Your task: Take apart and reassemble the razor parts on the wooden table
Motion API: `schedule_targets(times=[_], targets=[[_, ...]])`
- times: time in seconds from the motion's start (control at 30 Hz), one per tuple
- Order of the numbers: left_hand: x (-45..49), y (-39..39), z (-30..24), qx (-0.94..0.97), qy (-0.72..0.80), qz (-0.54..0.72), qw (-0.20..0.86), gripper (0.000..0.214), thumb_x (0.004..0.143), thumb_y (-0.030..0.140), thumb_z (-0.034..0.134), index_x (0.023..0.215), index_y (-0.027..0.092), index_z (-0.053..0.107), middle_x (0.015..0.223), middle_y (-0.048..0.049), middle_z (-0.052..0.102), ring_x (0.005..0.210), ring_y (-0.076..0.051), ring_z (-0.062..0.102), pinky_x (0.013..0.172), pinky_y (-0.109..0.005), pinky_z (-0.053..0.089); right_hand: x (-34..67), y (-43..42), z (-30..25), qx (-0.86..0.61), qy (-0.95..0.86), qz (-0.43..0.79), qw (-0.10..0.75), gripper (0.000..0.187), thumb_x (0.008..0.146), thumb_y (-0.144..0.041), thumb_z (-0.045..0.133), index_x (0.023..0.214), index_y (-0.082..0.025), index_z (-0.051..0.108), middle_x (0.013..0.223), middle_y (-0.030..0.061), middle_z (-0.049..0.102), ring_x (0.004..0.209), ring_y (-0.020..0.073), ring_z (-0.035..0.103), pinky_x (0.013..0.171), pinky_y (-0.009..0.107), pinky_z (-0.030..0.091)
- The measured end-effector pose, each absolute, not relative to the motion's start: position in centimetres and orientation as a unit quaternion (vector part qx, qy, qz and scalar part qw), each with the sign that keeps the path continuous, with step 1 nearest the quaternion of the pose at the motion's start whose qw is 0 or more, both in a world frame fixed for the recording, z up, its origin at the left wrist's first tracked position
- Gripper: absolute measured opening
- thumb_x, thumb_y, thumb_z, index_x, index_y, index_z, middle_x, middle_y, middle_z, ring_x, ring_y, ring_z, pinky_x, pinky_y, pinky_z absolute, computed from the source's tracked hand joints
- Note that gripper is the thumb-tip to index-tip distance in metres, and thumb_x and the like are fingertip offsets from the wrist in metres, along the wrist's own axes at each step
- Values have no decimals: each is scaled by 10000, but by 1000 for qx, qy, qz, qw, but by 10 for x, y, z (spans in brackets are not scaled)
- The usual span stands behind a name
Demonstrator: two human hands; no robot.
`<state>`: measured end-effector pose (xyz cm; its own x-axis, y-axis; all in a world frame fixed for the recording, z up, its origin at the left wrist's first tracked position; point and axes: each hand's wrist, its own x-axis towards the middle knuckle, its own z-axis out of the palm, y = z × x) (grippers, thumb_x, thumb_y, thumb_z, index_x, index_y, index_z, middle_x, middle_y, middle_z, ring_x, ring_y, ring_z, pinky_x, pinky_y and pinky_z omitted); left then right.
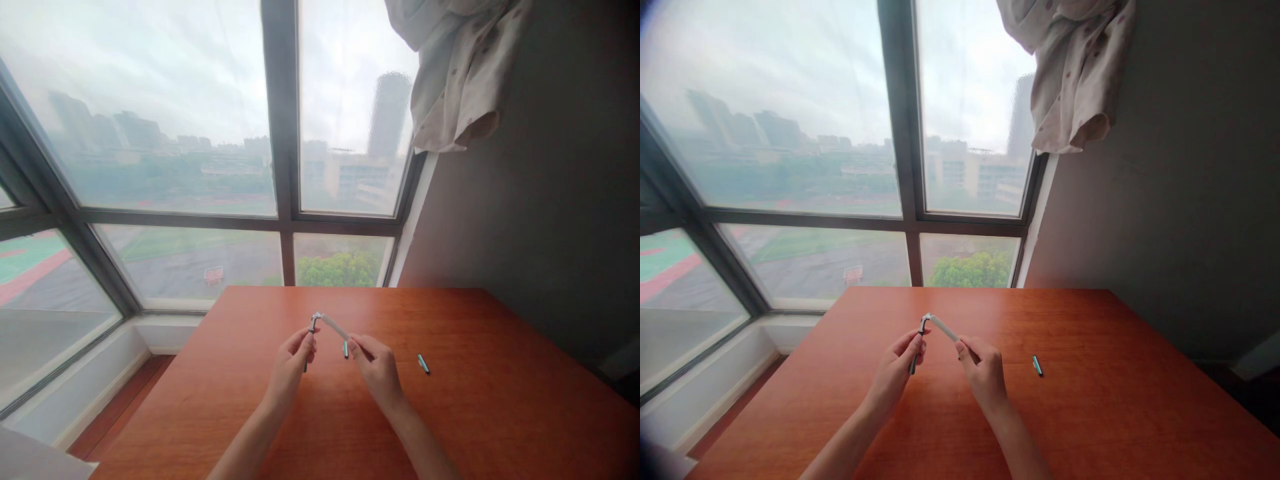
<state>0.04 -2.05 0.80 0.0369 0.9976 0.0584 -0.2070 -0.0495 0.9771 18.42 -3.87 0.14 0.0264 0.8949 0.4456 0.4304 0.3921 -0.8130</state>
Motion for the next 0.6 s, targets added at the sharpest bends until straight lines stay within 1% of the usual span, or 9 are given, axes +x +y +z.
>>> schedule_targets(times=[0.13,0.33,0.47,0.6], targets=[[0,-19,5,444,416,559,564,426,753,458,680,1039,143,695,666,-9,541,576,-117,444,522,-220,329,185,-38,-1,-502,-653,227,520,314,920,-381,488,844,-173,711,667,19,616,618,152,555,571,224,396],[3,-23,7,416,388,550,612,416,748,434,704,1064,162,692,717,-24,573,618,-119,480,581,-222,380,184,-39,0,-491,-663,220,520,296,924,-371,492,892,-178,714,685,20,623,637,155,566,602,233,415],[6,-27,12,403,377,533,642,466,744,420,717,1137,174,665,720,-20,564,591,-102,473,550,-211,356,186,-38,0,-488,-666,213,523,290,928,-362,488,903,-183,715,699,22,633,656,160,578,621,238,425],[7,-28,13,406,376,538,636,488,740,417,724,1153,164,662,717,-20,552,582,-92,453,537,-207,335,191,-36,-1,-502,-654,187,533,273,922,-356,503,924,-182,713,721,24,639,675,164,583,635,241,427]])
